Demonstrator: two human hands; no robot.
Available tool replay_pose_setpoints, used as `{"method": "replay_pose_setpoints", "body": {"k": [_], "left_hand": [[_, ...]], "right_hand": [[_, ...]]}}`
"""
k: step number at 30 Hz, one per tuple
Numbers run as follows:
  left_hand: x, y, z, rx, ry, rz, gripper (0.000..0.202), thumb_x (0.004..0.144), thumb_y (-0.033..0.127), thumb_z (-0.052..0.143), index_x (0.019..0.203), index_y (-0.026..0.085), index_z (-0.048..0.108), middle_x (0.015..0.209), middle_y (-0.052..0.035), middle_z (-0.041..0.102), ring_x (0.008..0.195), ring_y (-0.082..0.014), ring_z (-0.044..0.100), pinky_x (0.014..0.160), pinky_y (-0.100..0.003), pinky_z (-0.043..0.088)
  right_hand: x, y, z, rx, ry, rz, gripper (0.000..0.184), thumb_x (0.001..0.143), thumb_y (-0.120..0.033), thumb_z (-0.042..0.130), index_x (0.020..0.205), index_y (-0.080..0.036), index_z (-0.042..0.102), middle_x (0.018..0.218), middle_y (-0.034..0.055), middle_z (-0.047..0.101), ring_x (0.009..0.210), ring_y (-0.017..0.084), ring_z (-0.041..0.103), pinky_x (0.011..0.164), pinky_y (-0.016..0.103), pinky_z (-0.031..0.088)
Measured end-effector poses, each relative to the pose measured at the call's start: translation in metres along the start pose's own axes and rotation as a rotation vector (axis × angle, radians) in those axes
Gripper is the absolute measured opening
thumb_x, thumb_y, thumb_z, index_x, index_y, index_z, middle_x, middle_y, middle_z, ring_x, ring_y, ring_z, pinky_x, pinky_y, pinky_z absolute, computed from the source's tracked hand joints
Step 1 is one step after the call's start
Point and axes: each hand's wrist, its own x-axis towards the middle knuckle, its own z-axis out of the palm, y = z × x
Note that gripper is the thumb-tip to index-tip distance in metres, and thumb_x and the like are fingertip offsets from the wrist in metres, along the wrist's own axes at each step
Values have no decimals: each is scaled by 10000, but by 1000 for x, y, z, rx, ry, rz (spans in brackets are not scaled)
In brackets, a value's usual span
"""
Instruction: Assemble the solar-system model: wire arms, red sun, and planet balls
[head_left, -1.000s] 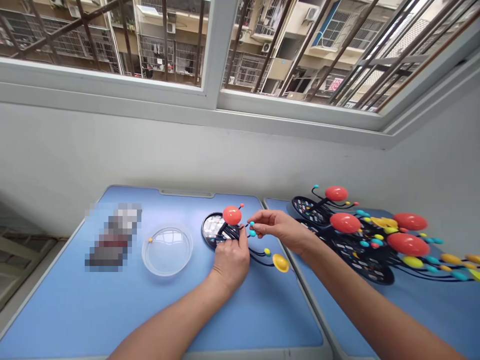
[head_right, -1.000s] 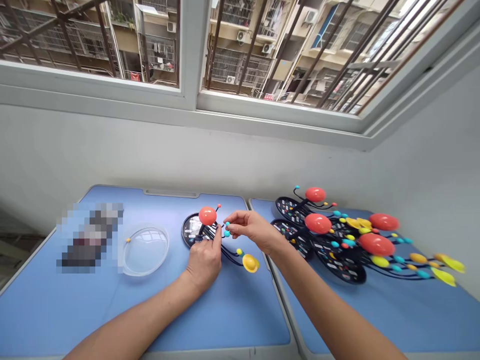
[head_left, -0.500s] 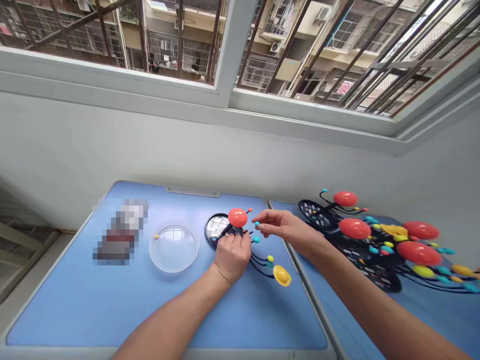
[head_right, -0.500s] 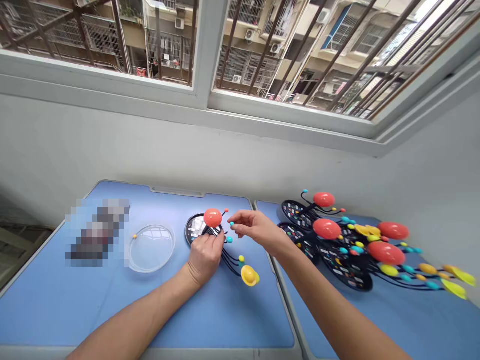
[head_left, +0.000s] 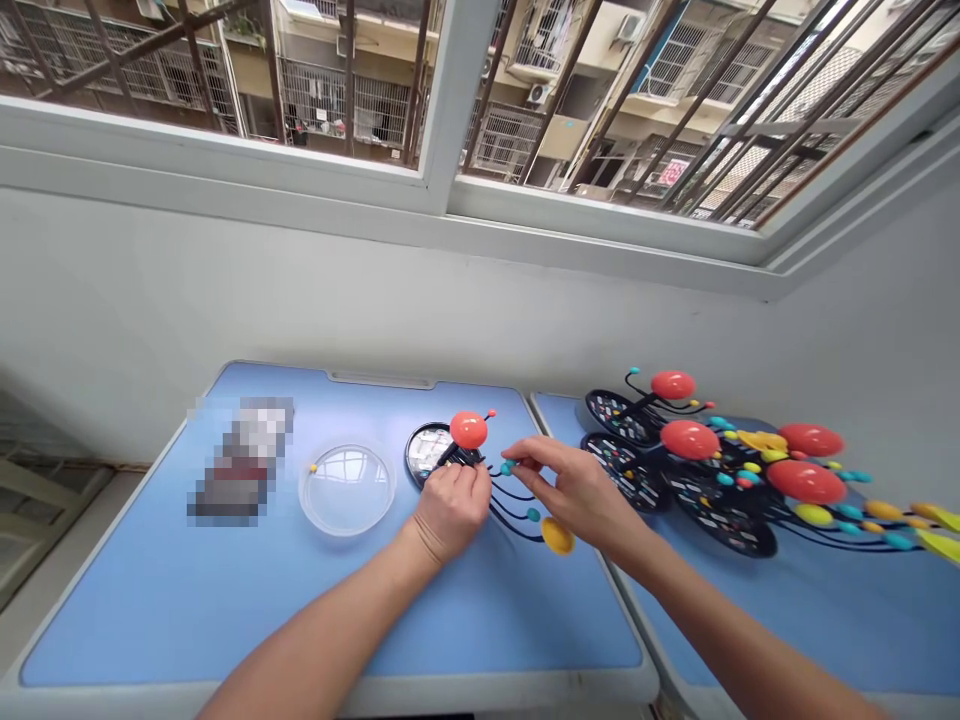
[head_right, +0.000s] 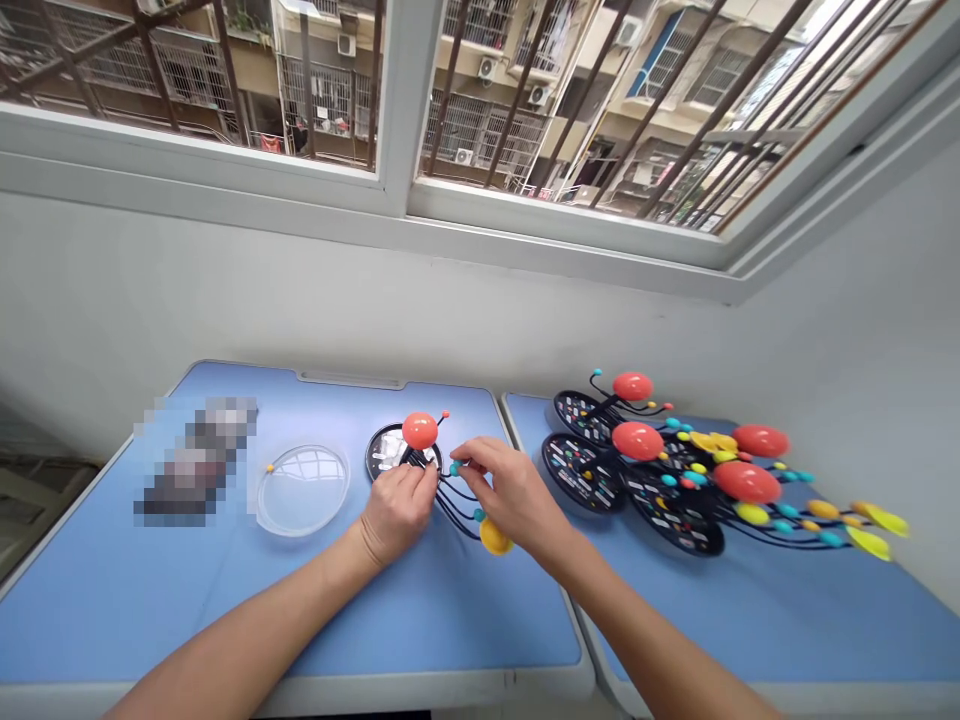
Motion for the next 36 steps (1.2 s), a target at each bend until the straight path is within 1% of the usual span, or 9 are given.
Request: {"method": "replay_pose_setpoints", "body": {"k": [2,6,10,16,22,25,27,32,36], "left_hand": [[-2,-1,-5,-92,-50,-88,233,822,62,394,825,92,625,540,-40,551,510,-149,513,491,-265,360],[-2,0,-15,-389,-203,-426,205,834,143,454,771,138,649,576,-40,587,545,-140,542,521,-232,386],[-1,1,-17,-675,-236,-673,181,811,143,493,830,156,672,701,-62,653,637,-151,591,603,-226,434],[3,0,-16,-936,-154,-892,163,732,138,553,754,208,698,691,-29,664,649,-156,585,631,-251,444],[14,9,-16,-1494,-1,-1489,24,594,135,652,612,139,637,501,17,570,496,-107,535,539,-240,455],[17,15,-17,-1664,126,-1733,166,525,143,727,616,120,590,522,7,578,521,-113,570,551,-248,488],[18,17,-17,-1725,134,-1852,222,508,135,750,645,115,577,531,-2,588,514,-113,577,528,-237,488],[17,18,-15,-1887,4,-1911,231,558,161,745,730,72,618,554,-47,614,422,-66,500,398,-175,387],[18,18,-11,-1993,31,-1883,211,560,156,741,720,66,638,531,-31,593,410,-50,457,394,-170,361]], "right_hand": [[1,-4,-2,6,4,4,127,773,-176,456,800,-217,573,682,12,591,596,131,555,575,246,447],[3,-14,-2,40,-42,4,126,779,-180,461,803,-215,580,675,8,594,609,130,555,582,243,450],[6,-14,3,49,-75,-9,108,772,-207,484,752,-219,590,728,28,618,688,157,574,642,279,464],[9,-12,8,-25,-54,62,77,734,-232,533,716,-237,608,702,24,631,706,183,575,646,302,453],[9,-7,12,-9,-109,213,150,740,-320,512,785,-239,630,824,34,657,826,209,585,678,312,449],[9,-2,13,46,-124,291,164,716,-336,534,797,-232,632,855,31,664,858,212,589,739,325,445],[10,0,13,89,-139,316,168,709,-338,542,786,-223,635,835,29,671,841,208,597,767,328,439],[14,-1,7,162,-185,347,187,700,-350,550,755,-202,650,791,40,681,800,215,608,743,330,447],[16,-3,4,251,-205,375,238,680,-404,594,754,-188,663,767,56,689,773,228,618,706,335,461]]}}
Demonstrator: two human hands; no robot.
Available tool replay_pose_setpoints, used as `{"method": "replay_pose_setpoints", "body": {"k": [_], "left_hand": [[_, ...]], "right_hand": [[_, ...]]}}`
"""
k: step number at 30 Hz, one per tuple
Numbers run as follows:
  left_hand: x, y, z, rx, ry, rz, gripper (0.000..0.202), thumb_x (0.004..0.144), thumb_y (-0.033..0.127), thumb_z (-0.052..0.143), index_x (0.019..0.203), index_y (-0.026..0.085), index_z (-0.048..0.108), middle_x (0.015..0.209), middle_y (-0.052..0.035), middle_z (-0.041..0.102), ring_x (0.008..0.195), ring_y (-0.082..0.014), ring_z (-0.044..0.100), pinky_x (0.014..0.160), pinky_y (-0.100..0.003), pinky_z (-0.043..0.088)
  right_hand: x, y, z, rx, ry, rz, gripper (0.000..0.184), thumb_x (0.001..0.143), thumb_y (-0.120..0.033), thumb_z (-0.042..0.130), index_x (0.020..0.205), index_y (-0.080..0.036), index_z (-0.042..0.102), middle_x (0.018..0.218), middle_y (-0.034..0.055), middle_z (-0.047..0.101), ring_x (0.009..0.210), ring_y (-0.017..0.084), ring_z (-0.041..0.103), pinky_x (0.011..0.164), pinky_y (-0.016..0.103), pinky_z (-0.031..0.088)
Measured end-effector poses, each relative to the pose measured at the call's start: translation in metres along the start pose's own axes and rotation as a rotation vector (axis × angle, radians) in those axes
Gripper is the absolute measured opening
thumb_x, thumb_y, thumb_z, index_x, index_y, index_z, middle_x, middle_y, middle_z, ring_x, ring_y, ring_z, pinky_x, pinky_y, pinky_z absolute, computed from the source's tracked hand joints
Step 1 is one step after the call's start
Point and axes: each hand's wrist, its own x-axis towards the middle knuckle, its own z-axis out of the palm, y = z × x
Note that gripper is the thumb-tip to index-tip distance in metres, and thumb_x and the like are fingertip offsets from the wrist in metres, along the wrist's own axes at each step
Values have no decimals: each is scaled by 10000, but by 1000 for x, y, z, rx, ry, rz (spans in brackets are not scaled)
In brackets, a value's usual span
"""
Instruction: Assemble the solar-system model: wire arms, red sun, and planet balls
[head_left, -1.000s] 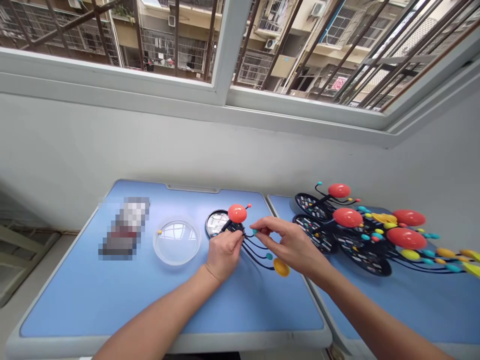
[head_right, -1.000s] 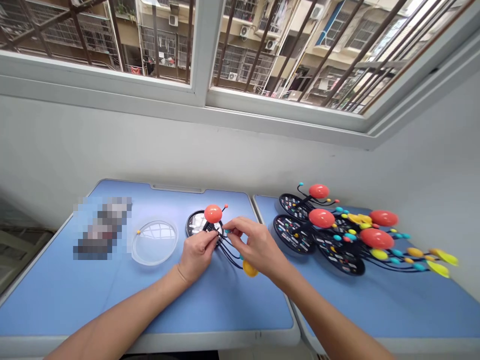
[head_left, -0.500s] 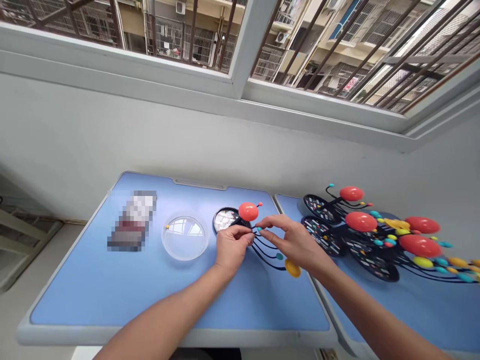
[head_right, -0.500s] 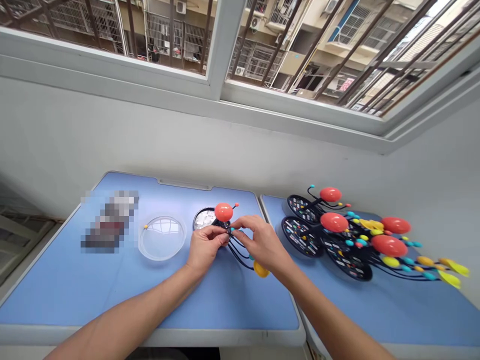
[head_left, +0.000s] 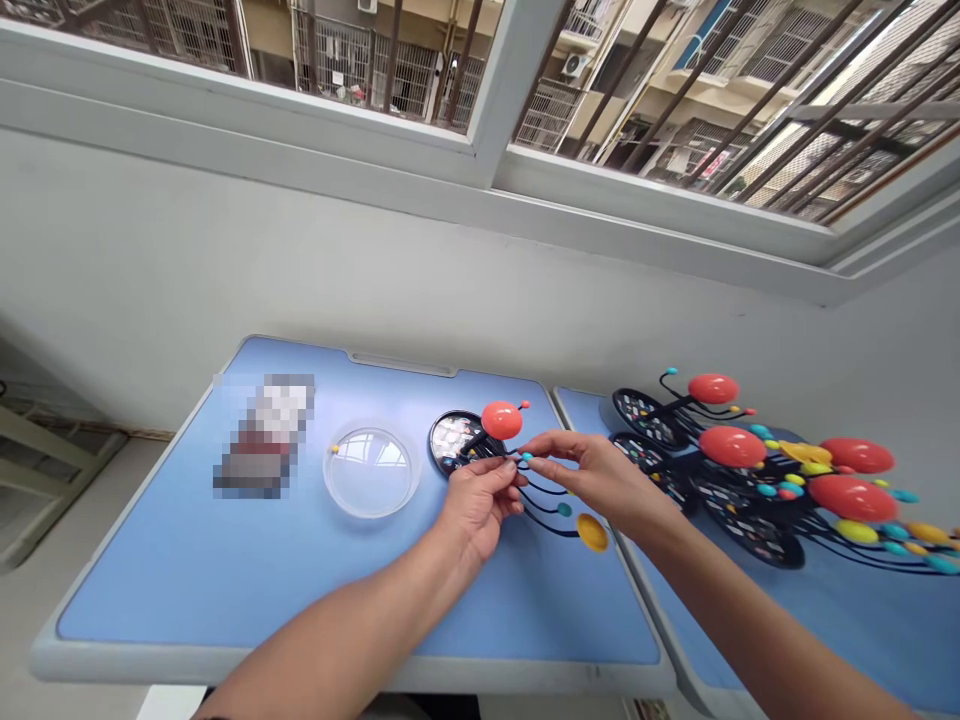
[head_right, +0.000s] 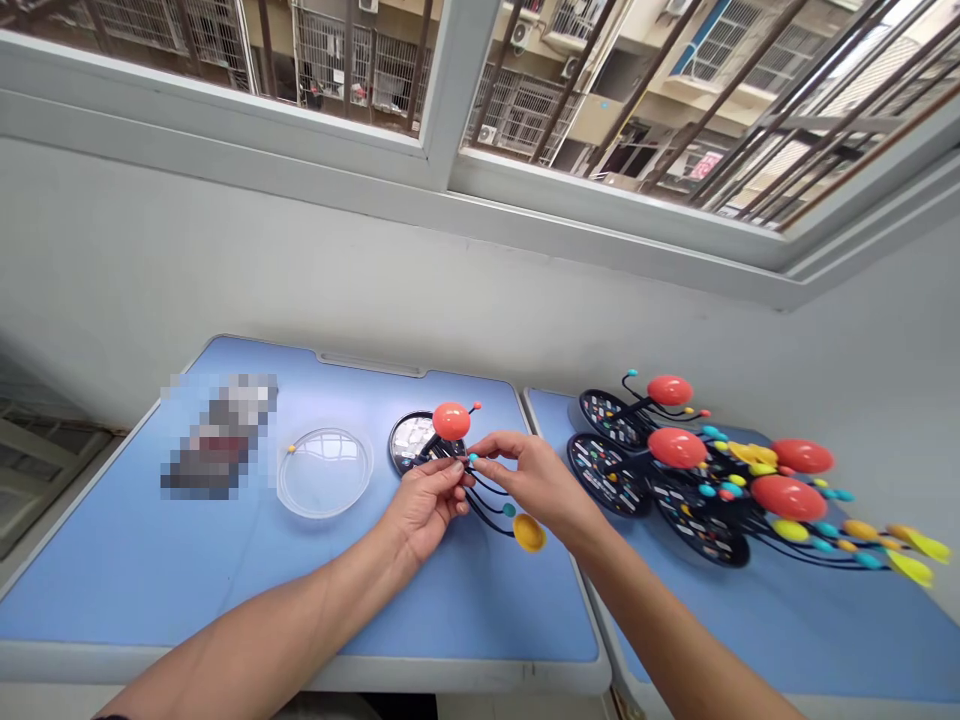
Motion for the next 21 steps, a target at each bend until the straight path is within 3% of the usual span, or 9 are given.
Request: {"method": "replay_pose_setpoints", "body": {"k": [5,12,18,21], "left_hand": [[3,-1,1,-25,-8,-2,132,593,130,715,673,71,629,513,-25,577,406,-53,444,397,-177,354],[4,-2,6,-25,21,-16,78,644,102,670,627,85,595,496,-11,548,407,-53,423,409,-186,345],[4,-3,9,-39,22,-28,152,599,119,716,602,102,565,491,3,529,417,-52,417,429,-190,329],[5,-4,10,-37,22,-36,187,568,140,737,586,104,555,480,1,526,414,-55,413,432,-196,324]], "right_hand": [[3,2,0,156,-68,97,410,606,-567,637,730,-177,666,742,62,684,749,223,617,671,313,473],[6,5,-1,185,-88,141,354,609,-507,655,728,-174,659,718,47,674,714,204,607,667,312,463],[2,4,2,-254,135,-133,147,692,-366,587,640,-234,626,726,36,662,726,217,593,654,330,443],[2,0,4,-412,146,-262,199,736,-338,545,566,-238,572,644,35,644,681,219,561,600,331,426]]}}
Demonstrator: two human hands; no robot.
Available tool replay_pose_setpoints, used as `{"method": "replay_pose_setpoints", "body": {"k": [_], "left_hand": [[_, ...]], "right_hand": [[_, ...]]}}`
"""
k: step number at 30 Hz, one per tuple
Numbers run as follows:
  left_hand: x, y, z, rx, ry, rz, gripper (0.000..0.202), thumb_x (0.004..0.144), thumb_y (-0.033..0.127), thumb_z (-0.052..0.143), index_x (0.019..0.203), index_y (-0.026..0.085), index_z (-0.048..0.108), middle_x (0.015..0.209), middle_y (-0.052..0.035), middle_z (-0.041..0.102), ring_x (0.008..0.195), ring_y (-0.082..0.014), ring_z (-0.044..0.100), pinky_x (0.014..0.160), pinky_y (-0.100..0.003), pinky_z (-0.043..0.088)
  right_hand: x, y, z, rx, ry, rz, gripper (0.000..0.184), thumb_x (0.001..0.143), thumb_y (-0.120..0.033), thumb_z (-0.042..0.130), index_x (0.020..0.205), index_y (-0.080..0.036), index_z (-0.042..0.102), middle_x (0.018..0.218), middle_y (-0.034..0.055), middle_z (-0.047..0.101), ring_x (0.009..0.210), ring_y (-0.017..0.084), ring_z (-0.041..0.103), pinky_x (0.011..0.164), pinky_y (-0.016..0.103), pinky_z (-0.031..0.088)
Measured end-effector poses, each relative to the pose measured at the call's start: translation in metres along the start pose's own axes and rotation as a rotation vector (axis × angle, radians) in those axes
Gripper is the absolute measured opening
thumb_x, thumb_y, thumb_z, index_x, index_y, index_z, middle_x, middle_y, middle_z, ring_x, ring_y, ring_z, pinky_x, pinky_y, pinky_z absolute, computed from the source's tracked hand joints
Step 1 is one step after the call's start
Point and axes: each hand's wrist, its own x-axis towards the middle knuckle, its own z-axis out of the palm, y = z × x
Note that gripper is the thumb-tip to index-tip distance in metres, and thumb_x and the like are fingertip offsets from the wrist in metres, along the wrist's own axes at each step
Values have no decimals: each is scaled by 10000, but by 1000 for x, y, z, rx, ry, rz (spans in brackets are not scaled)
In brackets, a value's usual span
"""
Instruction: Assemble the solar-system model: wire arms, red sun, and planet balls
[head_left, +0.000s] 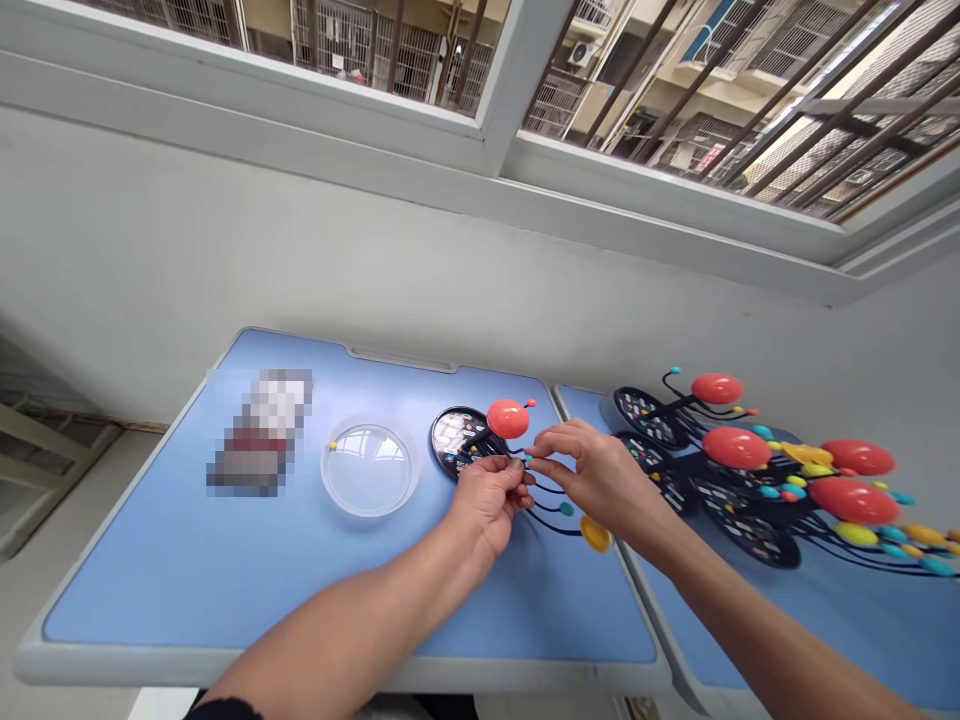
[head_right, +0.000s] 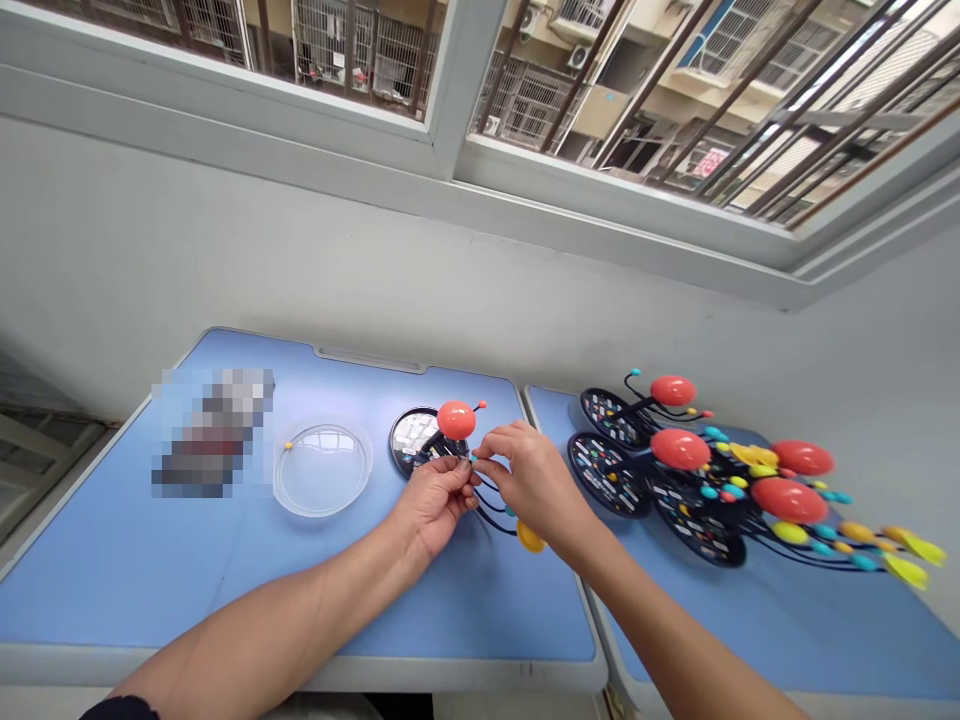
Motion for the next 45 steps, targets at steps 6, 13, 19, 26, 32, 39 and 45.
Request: {"method": "replay_pose_setpoints", "body": {"k": [6,13,19,26,32,39,45], "left_hand": [[0,1,5,-8,-17,0,204,511,65,710,523,119,513,459,28,489,409,-44,391,437,-198,309],[-4,1,7,-2,-66,-6,153,589,118,694,566,103,544,493,-2,523,420,-55,417,447,-204,341],[-4,0,6,-38,-39,-43,142,641,114,682,600,97,548,507,-12,539,431,-56,435,452,-192,362],[-2,-1,4,-49,-43,-67,120,643,100,677,613,94,562,516,-17,548,438,-57,437,452,-188,364],[-2,-2,5,-53,-26,-80,113,668,64,637,614,97,543,505,-18,545,427,-57,440,435,-178,361],[-1,-2,4,-55,-20,-83,105,722,31,566,636,89,551,515,-26,559,419,-57,457,431,-173,389],[0,-2,4,-46,-9,-88,107,716,37,588,628,88,556,518,-27,559,418,-57,457,427,-171,395]], "right_hand": [[2,-5,5,-11,1,-9,171,708,-219,533,539,-234,550,584,15,594,624,187,551,570,295,416],[2,-1,0,462,-105,350,197,703,-400,585,651,-218,638,660,17,640,671,192,586,637,304,444],[3,11,-2,814,-107,515,212,594,-381,696,695,-210,624,684,1,607,657,151,544,607,269,433],[4,21,0,725,-69,470,120,640,-275,606,745,-217,606,680,-21,595,707,149,564,645,261,421],[6,20,0,808,-42,461,92,667,-265,573,740,-215,595,686,-39,573,700,128,575,708,274,428],[6,28,-4,1063,-145,503,203,632,-315,711,777,-203,625,704,-27,577,709,119,560,708,264,425],[3,33,-3,1067,-174,472,263,593,-370,752,746,-198,625,704,-17,590,730,131,566,713,260,424]]}}
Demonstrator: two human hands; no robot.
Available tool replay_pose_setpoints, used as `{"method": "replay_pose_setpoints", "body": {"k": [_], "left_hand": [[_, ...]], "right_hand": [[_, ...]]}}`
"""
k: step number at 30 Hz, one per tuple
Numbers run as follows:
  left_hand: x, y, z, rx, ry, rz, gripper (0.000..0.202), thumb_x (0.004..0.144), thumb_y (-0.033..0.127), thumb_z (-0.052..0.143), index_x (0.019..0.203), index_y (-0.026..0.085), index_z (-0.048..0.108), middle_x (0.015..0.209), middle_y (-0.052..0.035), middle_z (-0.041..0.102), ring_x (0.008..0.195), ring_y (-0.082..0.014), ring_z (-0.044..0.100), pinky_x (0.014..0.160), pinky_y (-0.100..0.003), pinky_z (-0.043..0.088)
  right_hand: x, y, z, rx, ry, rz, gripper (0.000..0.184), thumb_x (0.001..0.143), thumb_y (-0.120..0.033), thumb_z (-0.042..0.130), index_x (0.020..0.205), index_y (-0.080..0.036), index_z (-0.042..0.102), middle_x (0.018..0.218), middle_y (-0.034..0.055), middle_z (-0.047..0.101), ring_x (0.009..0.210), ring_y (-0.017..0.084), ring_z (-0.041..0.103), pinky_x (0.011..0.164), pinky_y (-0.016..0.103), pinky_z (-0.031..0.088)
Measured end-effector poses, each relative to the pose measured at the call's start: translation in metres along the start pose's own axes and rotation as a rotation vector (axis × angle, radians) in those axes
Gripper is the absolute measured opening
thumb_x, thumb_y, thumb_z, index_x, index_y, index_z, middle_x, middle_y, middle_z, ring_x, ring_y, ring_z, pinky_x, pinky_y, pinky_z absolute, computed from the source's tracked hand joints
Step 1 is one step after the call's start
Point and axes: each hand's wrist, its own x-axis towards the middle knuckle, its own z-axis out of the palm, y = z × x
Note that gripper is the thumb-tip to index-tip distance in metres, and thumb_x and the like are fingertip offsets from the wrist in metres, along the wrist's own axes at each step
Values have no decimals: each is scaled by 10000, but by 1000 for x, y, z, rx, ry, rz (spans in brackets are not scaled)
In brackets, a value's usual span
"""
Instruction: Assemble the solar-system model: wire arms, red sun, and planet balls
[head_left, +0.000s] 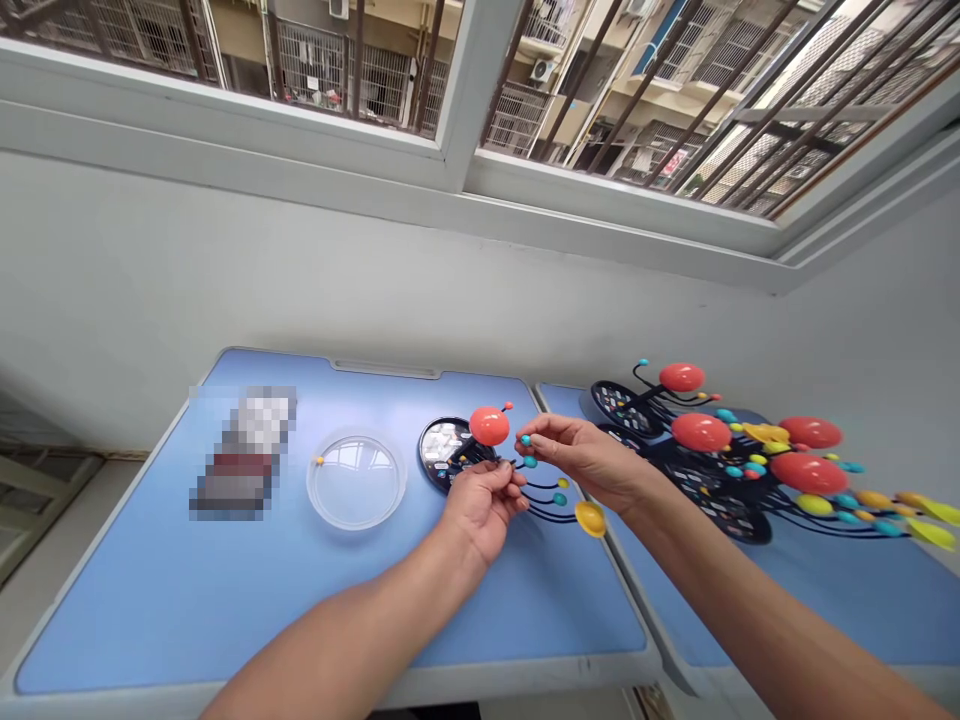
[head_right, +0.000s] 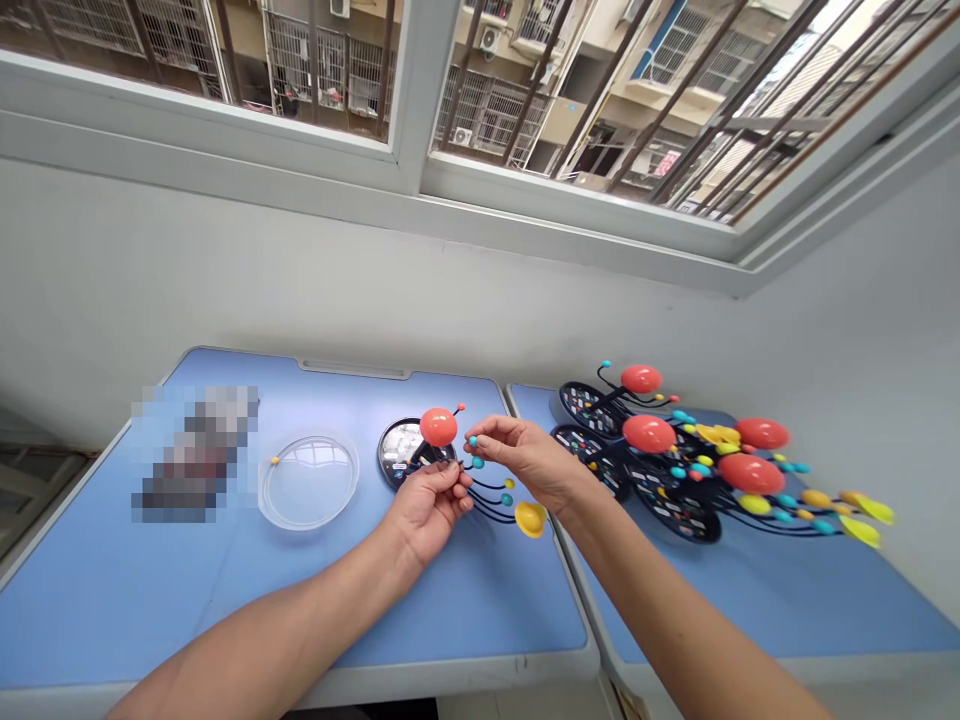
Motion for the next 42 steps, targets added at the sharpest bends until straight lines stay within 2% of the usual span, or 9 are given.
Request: {"method": "replay_pose_setpoints", "body": {"k": [8,15,21,33,37,42], "left_hand": [[0,1,1,10,6,5,146,765,20,500,644,86,547,515,-34,553,413,-58,452,422,-169,389],[-1,-1,0,-4,-15,20,116,727,8,515,648,84,555,502,-21,536,416,-58,447,427,-171,387],[0,-2,0,-11,-23,26,88,689,14,554,637,86,552,499,-16,529,421,-60,443,429,-174,373],[-1,-3,1,4,-2,38,116,676,27,588,604,97,531,484,-12,525,414,-58,423,438,-181,354],[-1,-2,2,9,3,43,115,681,27,587,609,96,530,484,-14,526,408,-56,418,435,-180,342],[0,-3,2,12,6,37,139,655,35,626,594,102,520,476,-7,518,404,-52,408,444,-182,340]], "right_hand": [[1,-1,1,-108,-7,-50,283,608,-421,719,766,-213,612,709,-17,569,677,130,523,645,254,425],[-6,-14,9,-501,-75,-183,166,697,-339,608,729,-176,613,739,20,618,738,168,563,692,289,432],[-10,-19,14,-816,-4,-265,68,712,-230,544,701,-194,600,719,14,644,720,170,584,670,269,436],[-10,-13,15,-858,18,-290,115,726,-281,544,693,-204,623,730,24,670,726,183,609,694,280,447],[-12,-11,20,-1005,81,-392,120,724,-210,521,652,-205,616,691,25,631,645,162,587,621,268,436],[-13,-11,24,-1095,69,-491,163,707,-126,502,596,-199,595,638,12,595,566,131,558,547,229,415]]}}
